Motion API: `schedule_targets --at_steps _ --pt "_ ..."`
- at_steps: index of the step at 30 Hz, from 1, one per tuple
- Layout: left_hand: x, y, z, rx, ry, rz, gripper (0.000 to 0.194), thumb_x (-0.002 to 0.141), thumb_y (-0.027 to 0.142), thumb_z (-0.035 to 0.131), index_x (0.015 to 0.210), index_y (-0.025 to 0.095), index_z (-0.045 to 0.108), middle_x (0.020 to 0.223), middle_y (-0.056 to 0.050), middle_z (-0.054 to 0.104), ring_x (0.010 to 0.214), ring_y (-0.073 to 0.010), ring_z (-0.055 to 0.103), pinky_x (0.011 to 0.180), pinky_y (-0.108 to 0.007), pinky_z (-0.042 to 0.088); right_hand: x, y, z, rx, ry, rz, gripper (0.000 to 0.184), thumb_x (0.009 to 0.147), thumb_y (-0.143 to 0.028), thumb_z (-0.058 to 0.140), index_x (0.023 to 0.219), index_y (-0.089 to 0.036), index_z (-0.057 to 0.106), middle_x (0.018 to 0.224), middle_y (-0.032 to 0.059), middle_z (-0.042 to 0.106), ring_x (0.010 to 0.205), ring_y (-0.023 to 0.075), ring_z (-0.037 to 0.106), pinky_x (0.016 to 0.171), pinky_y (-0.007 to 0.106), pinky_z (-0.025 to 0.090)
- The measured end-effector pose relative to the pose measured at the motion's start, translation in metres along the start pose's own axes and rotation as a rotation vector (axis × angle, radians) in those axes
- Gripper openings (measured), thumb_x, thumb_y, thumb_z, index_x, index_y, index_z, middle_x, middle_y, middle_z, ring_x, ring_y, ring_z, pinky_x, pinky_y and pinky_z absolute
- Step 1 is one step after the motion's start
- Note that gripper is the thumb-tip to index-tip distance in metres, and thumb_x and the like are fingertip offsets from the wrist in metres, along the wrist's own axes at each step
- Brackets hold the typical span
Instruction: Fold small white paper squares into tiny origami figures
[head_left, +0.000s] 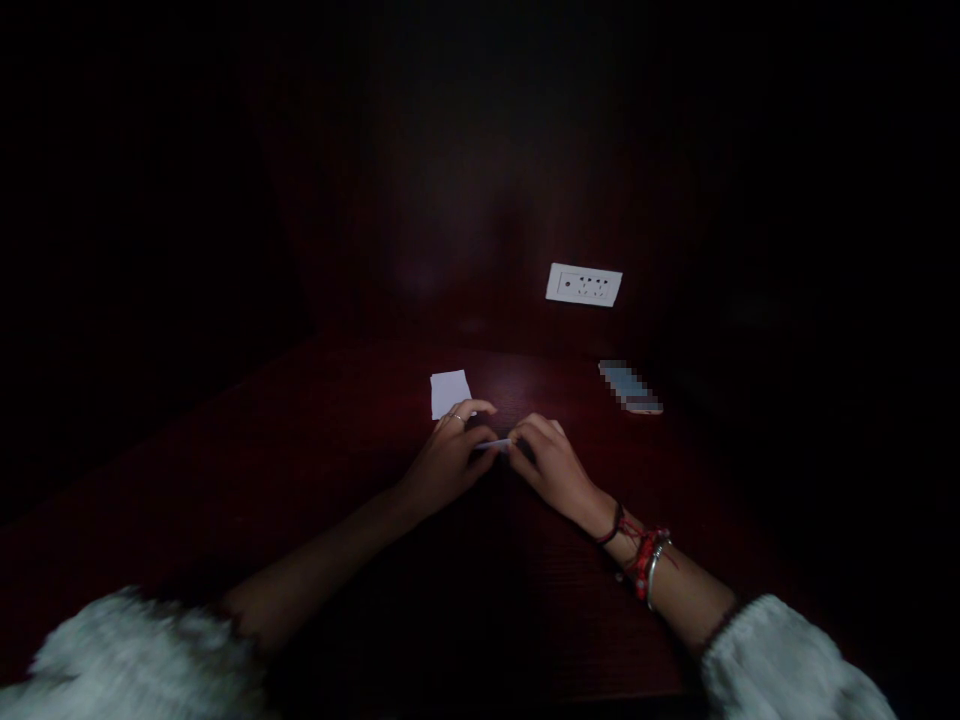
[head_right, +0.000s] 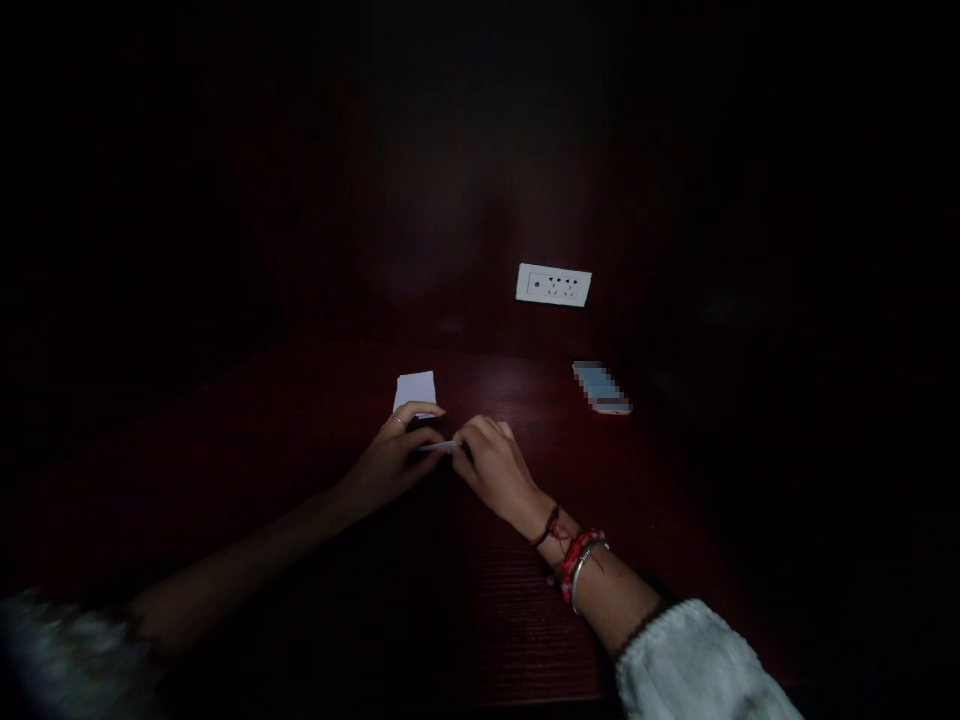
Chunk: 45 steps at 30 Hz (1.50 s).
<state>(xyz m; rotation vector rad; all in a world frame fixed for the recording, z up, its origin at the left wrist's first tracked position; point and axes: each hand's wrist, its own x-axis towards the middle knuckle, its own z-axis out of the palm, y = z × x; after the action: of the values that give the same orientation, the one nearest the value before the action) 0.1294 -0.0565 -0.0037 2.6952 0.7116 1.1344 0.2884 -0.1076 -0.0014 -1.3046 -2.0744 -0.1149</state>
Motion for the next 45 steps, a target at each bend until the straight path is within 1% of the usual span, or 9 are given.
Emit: schedule_targets --at_steps 4,7,13,24,30,34,38,42,45 --pt "-0.001 -0.003 0.001 -0.004 0.006 -0.006 0.008 0.071 0.014 0.049 0.075 0.019 0.053 0.110 -0.003 0.037 0.103 -0.0200 0.037 0.084 -0.038 0.034 0.000 0.001 -0.001 -0.006 0.008 0.000 0.008 0.077 -0.019 0.041 0.081 -0.018 0.048 0.080 0.0027 0.050 0.077 0.0138 0.045 0.070 0.027 0.031" --pt "-0.001 -0.002 0.000 0.017 -0.052 0.008 0.009 0.071 0.014 0.048 0.076 0.019 0.053 0.111 -0.004 0.036 0.103 -0.0200 0.036 0.084 -0.038 0.033 0.000 0.000 -0.003 -0.023 0.001 -0.013 0.010 0.076 -0.021 0.044 0.084 -0.018 0.049 0.083 0.0033 0.050 0.080 0.0149 0.044 0.072 0.028 0.030" --pt "-0.002 -0.001 0.000 0.061 -0.114 0.035 0.008 0.071 0.015 0.048 0.076 0.019 0.052 0.110 -0.004 0.036 0.103 -0.0198 0.035 0.085 -0.037 0.032 0.000 -0.001 -0.005 -0.114 -0.083 -0.087 0.009 0.078 -0.021 0.042 0.076 -0.017 0.050 0.076 0.0020 0.050 0.076 0.0136 0.042 0.071 0.028 0.029" --pt "-0.002 -0.001 -0.001 0.090 -0.126 0.050 0.005 0.071 0.017 0.048 0.074 0.019 0.052 0.111 -0.003 0.036 0.102 -0.0198 0.035 0.085 -0.037 0.031 0.000 0.001 -0.007 -0.209 -0.107 -0.142 0.013 0.079 -0.024 0.040 0.081 -0.015 0.050 0.079 0.0039 0.050 0.076 0.0143 0.042 0.072 0.029 0.028" --pt "-0.001 -0.001 -0.002 0.098 -0.115 0.050 0.006 0.071 0.016 0.047 0.075 0.018 0.052 0.111 -0.003 0.036 0.103 -0.0196 0.034 0.086 -0.037 0.030 0.000 0.002 -0.006 -0.232 -0.119 -0.159 0.011 0.078 -0.019 0.040 0.078 -0.014 0.050 0.077 0.0036 0.050 0.075 0.0138 0.042 0.072 0.028 0.028" --pt "-0.003 -0.003 -0.002 0.097 -0.110 0.044 0.006 0.070 0.016 0.048 0.073 0.018 0.052 0.110 -0.003 0.037 0.102 -0.0197 0.035 0.086 -0.037 0.031 0.000 0.005 -0.007 -0.182 -0.095 -0.142 0.013 0.078 -0.016 0.040 0.083 -0.015 0.051 0.081 0.0039 0.051 0.078 0.0141 0.043 0.073 0.029 0.028" --pt "-0.005 -0.004 -0.001 0.080 -0.091 0.034 0.007 0.069 0.015 0.048 0.073 0.018 0.053 0.110 -0.002 0.037 0.103 -0.0203 0.035 0.085 -0.037 0.032 -0.001 0.006 -0.010 -0.064 -0.051 -0.094 0.015 0.077 -0.021 0.043 0.090 -0.016 0.050 0.085 0.0043 0.051 0.082 0.0146 0.044 0.075 0.029 0.029" --pt "-0.004 -0.005 -0.001 0.034 -0.058 0.001 0.008 0.071 0.015 0.047 0.075 0.018 0.053 0.111 -0.003 0.035 0.103 -0.0192 0.035 0.085 -0.035 0.033 -0.001 0.006 -0.009 0.037 -0.050 -0.068 0.014 0.078 -0.026 0.044 0.086 -0.017 0.050 0.085 0.0028 0.051 0.081 0.0126 0.045 0.074 0.026 0.030" --pt "-0.003 -0.005 -0.002 -0.001 -0.052 -0.012 0.007 0.074 0.017 0.046 0.076 0.018 0.053 0.110 -0.003 0.035 0.103 -0.0179 0.036 0.086 -0.034 0.033 -0.001 0.008 -0.005 0.053 -0.043 -0.051 0.012 0.080 -0.024 0.040 0.080 -0.017 0.049 0.080 0.0014 0.050 0.077 0.0109 0.045 0.071 0.024 0.031"
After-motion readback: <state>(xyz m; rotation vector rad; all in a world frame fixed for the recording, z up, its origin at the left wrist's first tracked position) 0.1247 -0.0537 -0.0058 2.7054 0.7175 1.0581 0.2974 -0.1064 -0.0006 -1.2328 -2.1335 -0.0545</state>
